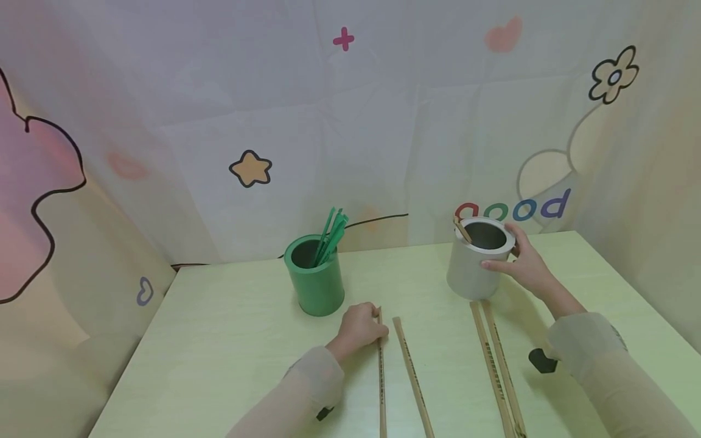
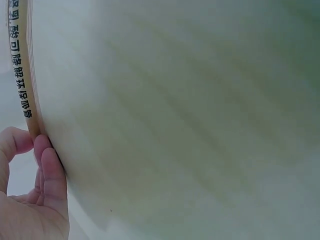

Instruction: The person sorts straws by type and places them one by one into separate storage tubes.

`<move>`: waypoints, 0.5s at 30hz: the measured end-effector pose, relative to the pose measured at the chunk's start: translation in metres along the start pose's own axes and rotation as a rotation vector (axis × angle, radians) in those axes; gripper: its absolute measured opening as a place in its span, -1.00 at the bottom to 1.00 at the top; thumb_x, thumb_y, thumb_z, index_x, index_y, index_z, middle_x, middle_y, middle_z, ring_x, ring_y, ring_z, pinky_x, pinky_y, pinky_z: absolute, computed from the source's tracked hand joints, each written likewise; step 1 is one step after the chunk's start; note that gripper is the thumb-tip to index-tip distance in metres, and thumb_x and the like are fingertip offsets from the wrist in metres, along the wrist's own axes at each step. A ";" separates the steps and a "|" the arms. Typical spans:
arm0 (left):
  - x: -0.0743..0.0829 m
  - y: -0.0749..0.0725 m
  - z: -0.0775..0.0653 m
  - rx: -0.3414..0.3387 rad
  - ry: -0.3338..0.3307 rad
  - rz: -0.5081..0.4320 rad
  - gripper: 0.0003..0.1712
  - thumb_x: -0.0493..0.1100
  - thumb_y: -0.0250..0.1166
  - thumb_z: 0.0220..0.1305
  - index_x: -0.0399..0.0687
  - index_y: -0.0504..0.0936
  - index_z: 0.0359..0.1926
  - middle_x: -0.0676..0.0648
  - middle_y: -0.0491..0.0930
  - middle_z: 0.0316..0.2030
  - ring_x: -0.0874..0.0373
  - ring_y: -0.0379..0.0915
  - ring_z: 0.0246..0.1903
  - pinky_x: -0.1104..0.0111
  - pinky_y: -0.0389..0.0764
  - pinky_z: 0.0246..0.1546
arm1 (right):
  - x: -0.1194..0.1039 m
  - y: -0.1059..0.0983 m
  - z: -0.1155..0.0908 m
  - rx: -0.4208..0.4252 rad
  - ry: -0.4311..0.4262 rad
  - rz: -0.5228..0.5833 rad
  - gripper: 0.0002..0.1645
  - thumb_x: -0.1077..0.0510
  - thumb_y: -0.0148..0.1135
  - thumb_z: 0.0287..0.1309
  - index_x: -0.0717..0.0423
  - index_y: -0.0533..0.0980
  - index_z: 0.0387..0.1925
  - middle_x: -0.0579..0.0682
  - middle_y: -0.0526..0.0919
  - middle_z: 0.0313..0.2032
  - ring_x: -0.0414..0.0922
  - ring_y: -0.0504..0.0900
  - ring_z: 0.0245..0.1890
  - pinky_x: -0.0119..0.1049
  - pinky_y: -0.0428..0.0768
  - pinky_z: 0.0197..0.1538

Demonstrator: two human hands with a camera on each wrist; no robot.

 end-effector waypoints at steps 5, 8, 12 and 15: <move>-0.001 -0.003 -0.003 -0.022 -0.004 -0.005 -0.73 -0.15 0.31 -0.14 -0.19 0.57 -0.35 -0.02 0.57 -0.39 0.21 0.35 -0.47 0.41 0.46 -0.42 | -0.002 -0.001 -0.001 0.006 -0.029 0.010 0.19 0.08 0.29 -0.04 0.13 -0.36 0.33 0.29 -0.17 0.32 0.37 -0.10 0.26 0.36 0.08 0.08; -0.003 -0.004 -0.005 -0.031 0.002 -0.066 -0.83 -0.17 0.28 -0.12 -0.17 0.57 -0.46 0.01 0.56 -0.58 0.23 0.36 -0.58 0.44 0.41 -0.55 | -0.001 -0.001 -0.001 0.010 -0.028 0.010 0.19 0.08 0.29 -0.05 0.13 -0.36 0.33 0.29 -0.17 0.32 0.37 -0.10 0.26 0.36 0.08 0.08; -0.003 -0.006 -0.006 -0.050 -0.010 -0.172 -0.90 -0.19 0.26 -0.08 -0.14 0.56 -0.54 0.03 0.54 -0.71 0.26 0.37 -0.68 0.48 0.36 -0.65 | 0.001 -0.001 0.000 0.008 -0.029 0.009 0.19 0.08 0.29 -0.05 0.12 -0.36 0.33 0.29 -0.18 0.32 0.38 -0.11 0.26 0.36 0.08 0.08; 0.001 -0.012 -0.007 -0.059 -0.020 -0.272 -0.91 -0.20 0.25 -0.04 -0.15 0.56 -0.52 0.02 0.54 -0.68 0.27 0.39 -0.66 0.49 0.40 -0.63 | 0.001 0.000 0.000 0.007 -0.030 0.011 0.19 0.08 0.29 -0.05 0.13 -0.36 0.33 0.29 -0.18 0.32 0.38 -0.11 0.26 0.36 0.09 0.08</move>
Point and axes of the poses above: each hand's wrist, its own z-axis towards the middle knuckle, its own y-axis out of the palm, x = y × z, the point moved 2 cm from there along z, towards the middle knuckle
